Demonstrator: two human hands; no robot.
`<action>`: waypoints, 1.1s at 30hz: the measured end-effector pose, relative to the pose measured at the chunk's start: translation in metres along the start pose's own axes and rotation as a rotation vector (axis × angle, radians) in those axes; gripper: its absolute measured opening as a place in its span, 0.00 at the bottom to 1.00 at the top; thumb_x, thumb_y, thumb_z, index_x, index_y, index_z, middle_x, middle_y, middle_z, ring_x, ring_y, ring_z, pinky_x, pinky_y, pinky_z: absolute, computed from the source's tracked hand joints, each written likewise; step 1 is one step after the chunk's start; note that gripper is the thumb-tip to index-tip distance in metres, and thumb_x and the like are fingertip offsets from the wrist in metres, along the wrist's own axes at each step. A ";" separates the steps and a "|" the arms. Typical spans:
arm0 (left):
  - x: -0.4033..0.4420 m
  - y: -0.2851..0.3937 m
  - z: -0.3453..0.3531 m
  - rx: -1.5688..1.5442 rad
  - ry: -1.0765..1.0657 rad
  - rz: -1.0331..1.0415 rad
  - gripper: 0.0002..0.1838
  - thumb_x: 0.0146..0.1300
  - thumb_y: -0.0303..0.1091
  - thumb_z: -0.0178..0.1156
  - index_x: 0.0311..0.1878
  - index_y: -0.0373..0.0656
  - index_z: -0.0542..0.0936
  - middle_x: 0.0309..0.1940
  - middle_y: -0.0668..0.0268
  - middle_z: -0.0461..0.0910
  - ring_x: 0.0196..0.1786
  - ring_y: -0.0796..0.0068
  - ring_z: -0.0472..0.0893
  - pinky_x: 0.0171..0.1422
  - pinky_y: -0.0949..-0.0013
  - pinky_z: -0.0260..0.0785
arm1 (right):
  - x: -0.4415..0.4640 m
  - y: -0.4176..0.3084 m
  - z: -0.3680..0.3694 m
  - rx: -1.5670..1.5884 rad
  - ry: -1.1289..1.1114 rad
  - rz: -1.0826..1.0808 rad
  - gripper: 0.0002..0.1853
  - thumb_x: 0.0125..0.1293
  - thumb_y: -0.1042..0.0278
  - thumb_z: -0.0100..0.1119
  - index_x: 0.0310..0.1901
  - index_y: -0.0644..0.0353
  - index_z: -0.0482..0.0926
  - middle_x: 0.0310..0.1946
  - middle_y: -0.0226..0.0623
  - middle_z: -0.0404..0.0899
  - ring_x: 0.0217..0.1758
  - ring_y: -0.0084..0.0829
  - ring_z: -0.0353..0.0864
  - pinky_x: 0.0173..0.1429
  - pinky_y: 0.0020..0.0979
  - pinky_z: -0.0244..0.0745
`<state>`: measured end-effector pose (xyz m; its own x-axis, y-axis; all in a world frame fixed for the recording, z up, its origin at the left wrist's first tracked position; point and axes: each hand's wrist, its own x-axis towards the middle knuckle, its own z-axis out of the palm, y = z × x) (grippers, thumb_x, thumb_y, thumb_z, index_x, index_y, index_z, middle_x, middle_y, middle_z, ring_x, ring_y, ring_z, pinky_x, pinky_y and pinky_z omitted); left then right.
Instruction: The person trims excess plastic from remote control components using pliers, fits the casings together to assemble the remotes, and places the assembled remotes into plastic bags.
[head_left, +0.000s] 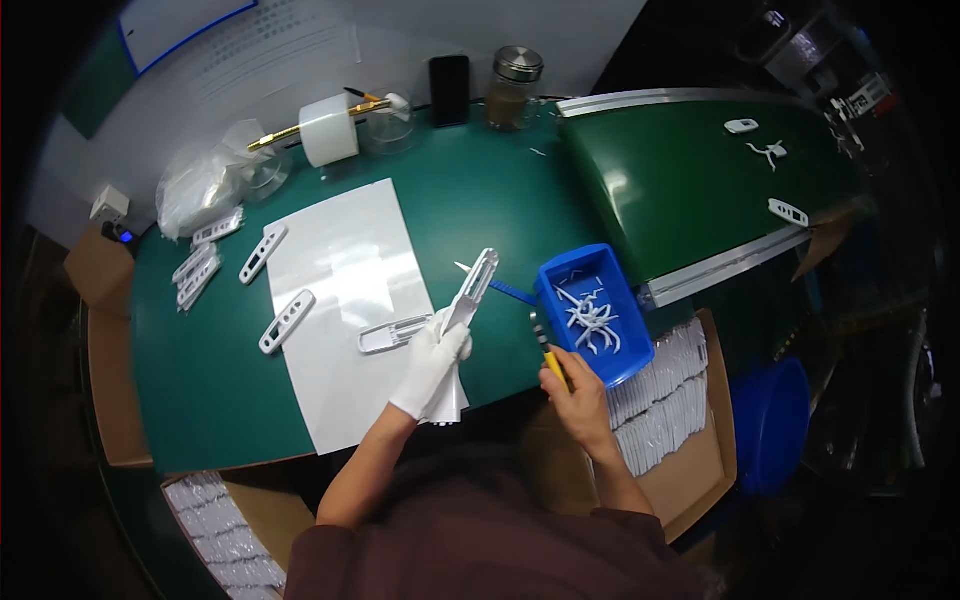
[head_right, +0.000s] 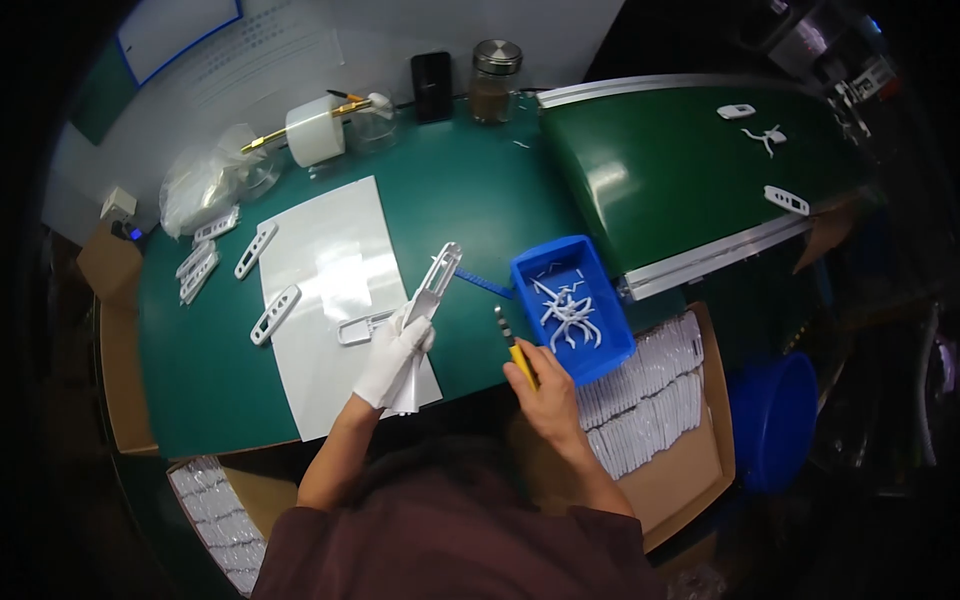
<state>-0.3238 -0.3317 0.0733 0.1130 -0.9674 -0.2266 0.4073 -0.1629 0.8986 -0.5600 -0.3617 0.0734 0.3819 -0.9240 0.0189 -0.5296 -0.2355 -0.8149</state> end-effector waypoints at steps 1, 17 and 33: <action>-0.008 0.000 -0.011 0.003 0.016 0.002 0.20 0.72 0.31 0.48 0.64 0.34 0.71 0.27 0.73 0.69 0.32 0.83 0.68 0.40 0.75 0.62 | 0.004 -0.013 0.009 -0.146 0.046 -0.132 0.22 0.67 0.66 0.64 0.59 0.68 0.76 0.44 0.43 0.80 0.44 0.40 0.83 0.47 0.35 0.78; -0.097 -0.038 -0.051 1.006 0.139 0.341 0.28 0.62 0.25 0.58 0.67 0.54 0.74 0.39 0.54 0.81 0.41 0.51 0.81 0.45 0.54 0.75 | 0.034 -0.031 0.073 0.421 -0.194 0.206 0.15 0.71 0.64 0.62 0.54 0.63 0.81 0.27 0.28 0.77 0.29 0.18 0.73 0.36 0.22 0.70; -0.096 -0.067 -0.078 0.587 0.204 0.105 0.25 0.56 0.37 0.71 0.59 0.46 0.81 0.42 0.53 0.85 0.43 0.54 0.85 0.49 0.59 0.77 | 0.026 -0.028 0.079 0.316 -0.174 0.153 0.07 0.70 0.69 0.63 0.43 0.64 0.84 0.24 0.22 0.75 0.26 0.12 0.70 0.30 0.17 0.64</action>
<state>-0.2915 -0.2131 0.0061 0.3194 -0.9371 -0.1406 -0.1747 -0.2040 0.9632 -0.4755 -0.3550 0.0503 0.4536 -0.8700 -0.1936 -0.3418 0.0308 -0.9393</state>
